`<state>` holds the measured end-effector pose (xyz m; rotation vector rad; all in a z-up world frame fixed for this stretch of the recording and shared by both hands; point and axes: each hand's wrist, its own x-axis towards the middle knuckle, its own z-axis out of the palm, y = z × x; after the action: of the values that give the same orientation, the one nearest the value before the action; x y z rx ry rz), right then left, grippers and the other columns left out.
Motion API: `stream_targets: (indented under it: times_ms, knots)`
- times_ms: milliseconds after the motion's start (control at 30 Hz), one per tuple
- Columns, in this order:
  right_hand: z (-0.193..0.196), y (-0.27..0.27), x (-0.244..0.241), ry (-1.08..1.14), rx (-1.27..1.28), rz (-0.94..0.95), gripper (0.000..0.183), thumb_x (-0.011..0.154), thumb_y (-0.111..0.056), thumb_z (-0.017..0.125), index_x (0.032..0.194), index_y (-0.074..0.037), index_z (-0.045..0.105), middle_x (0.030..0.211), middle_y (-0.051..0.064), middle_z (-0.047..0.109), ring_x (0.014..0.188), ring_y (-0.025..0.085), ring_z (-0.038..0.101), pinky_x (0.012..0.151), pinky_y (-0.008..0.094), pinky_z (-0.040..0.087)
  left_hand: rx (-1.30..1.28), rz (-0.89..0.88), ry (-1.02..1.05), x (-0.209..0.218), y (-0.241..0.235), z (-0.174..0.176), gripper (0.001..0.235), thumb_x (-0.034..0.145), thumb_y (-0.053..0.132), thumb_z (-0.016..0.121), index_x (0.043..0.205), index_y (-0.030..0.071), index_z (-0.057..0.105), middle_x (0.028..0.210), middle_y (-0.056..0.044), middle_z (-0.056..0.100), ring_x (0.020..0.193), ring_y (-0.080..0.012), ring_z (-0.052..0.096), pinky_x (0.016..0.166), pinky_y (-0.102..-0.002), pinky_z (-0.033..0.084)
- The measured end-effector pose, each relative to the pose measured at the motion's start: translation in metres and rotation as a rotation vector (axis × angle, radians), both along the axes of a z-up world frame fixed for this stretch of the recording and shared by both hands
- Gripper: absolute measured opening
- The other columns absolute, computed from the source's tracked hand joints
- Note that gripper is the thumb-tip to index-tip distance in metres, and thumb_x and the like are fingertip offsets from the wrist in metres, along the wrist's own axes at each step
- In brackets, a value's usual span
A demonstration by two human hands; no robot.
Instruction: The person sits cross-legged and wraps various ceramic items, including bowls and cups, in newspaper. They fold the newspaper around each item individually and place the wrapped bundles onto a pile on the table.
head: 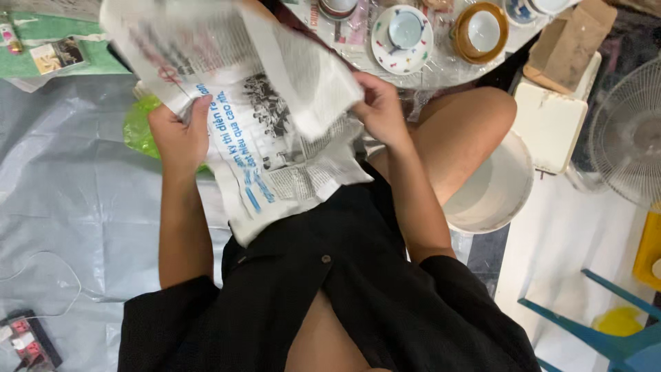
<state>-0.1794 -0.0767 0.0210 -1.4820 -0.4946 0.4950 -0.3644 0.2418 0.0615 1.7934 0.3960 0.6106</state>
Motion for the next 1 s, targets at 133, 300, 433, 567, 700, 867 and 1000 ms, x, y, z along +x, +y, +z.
stream_targets:
  times_ms: [133, 300, 433, 567, 700, 867, 1000]
  knots:
    - [-0.004, -0.008, 0.023, -0.116, 0.075, 0.058, 0.03, 0.093, 0.012, 0.072, 0.121, 0.0, 0.072, 0.12, 0.01, 0.074, 0.11, 0.018, 0.07, 0.102, 0.033, 0.056, -0.02, -0.128, -0.162, 0.005, 0.004, -0.004, 0.016, 0.091, -0.006, 0.064, 0.105, -0.005, 0.072, 0.106, -0.011, 0.076, 0.098, -0.0174, 0.072, 0.092, -0.03, 0.058]
    - [0.009, 0.014, 0.024, -0.259, 0.122, 0.082, 0.049, 0.082, 0.009, 0.076, 0.125, 0.0, 0.057, 0.138, 0.012, 0.057, 0.126, 0.021, 0.058, 0.108, 0.034, 0.052, 0.387, -0.334, -0.148, -0.001, 0.0, 0.024, 0.023, 0.081, -0.011, 0.074, 0.1, 0.0, 0.079, 0.111, -0.014, 0.075, 0.101, -0.0256, 0.074, 0.087, -0.032, 0.057]
    - [0.028, 0.021, 0.008, -0.715, -0.053, -0.01, 0.052, 0.083, 0.009, 0.073, 0.131, 0.0, 0.056, 0.14, 0.018, 0.053, 0.132, 0.029, 0.056, 0.11, 0.037, 0.052, 0.435, -0.348, -0.124, -0.005, 0.004, 0.028, 0.026, 0.078, -0.014, 0.067, 0.097, 0.001, 0.078, 0.113, -0.013, 0.077, 0.098, -0.0242, 0.075, 0.083, -0.03, 0.058]
    - [0.013, 0.026, 0.0, -0.561, -0.178, -0.134, 0.031, 0.093, 0.003, 0.076, 0.122, -0.002, 0.067, 0.12, 0.011, 0.072, 0.113, 0.026, 0.074, 0.101, 0.033, 0.059, 0.409, -0.26, -0.1, -0.004, 0.015, 0.018, 0.017, 0.091, -0.009, 0.077, 0.105, 0.0, 0.076, 0.113, -0.015, 0.075, 0.096, -0.0233, 0.074, 0.081, -0.03, 0.057]
    - [0.007, 0.012, 0.01, -0.477, 0.035, -0.093, 0.024, 0.085, 0.0, 0.08, 0.108, 0.0, 0.071, 0.114, 0.012, 0.073, 0.114, 0.031, 0.068, 0.104, 0.039, 0.053, 0.347, -0.245, -0.231, -0.007, 0.025, 0.013, 0.021, 0.086, -0.012, 0.076, 0.099, 0.004, 0.079, 0.11, -0.013, 0.076, 0.1, -0.0262, 0.074, 0.09, -0.034, 0.056]
    - [0.018, -0.004, -0.002, -0.553, 0.042, 0.092, 0.018, 0.084, 0.001, 0.077, 0.102, -0.003, 0.077, 0.14, 0.016, 0.057, 0.145, 0.03, 0.047, 0.124, 0.046, 0.038, 0.526, -0.246, -0.174, -0.021, 0.037, 0.013, 0.031, 0.076, -0.012, 0.075, 0.094, 0.013, 0.085, 0.125, -0.01, 0.075, 0.121, -0.0293, 0.066, 0.103, -0.038, 0.048]
    - [0.017, -0.003, -0.002, -0.454, -0.051, 0.278, 0.028, 0.087, 0.011, 0.071, 0.099, -0.013, 0.082, 0.162, 0.017, 0.036, 0.158, 0.032, 0.028, 0.135, 0.047, 0.026, 0.582, -0.386, -0.008, -0.033, 0.036, 0.02, 0.034, 0.079, -0.01, 0.07, 0.094, 0.018, 0.083, 0.14, -0.009, 0.068, 0.134, -0.0288, 0.059, 0.112, -0.039, 0.044]
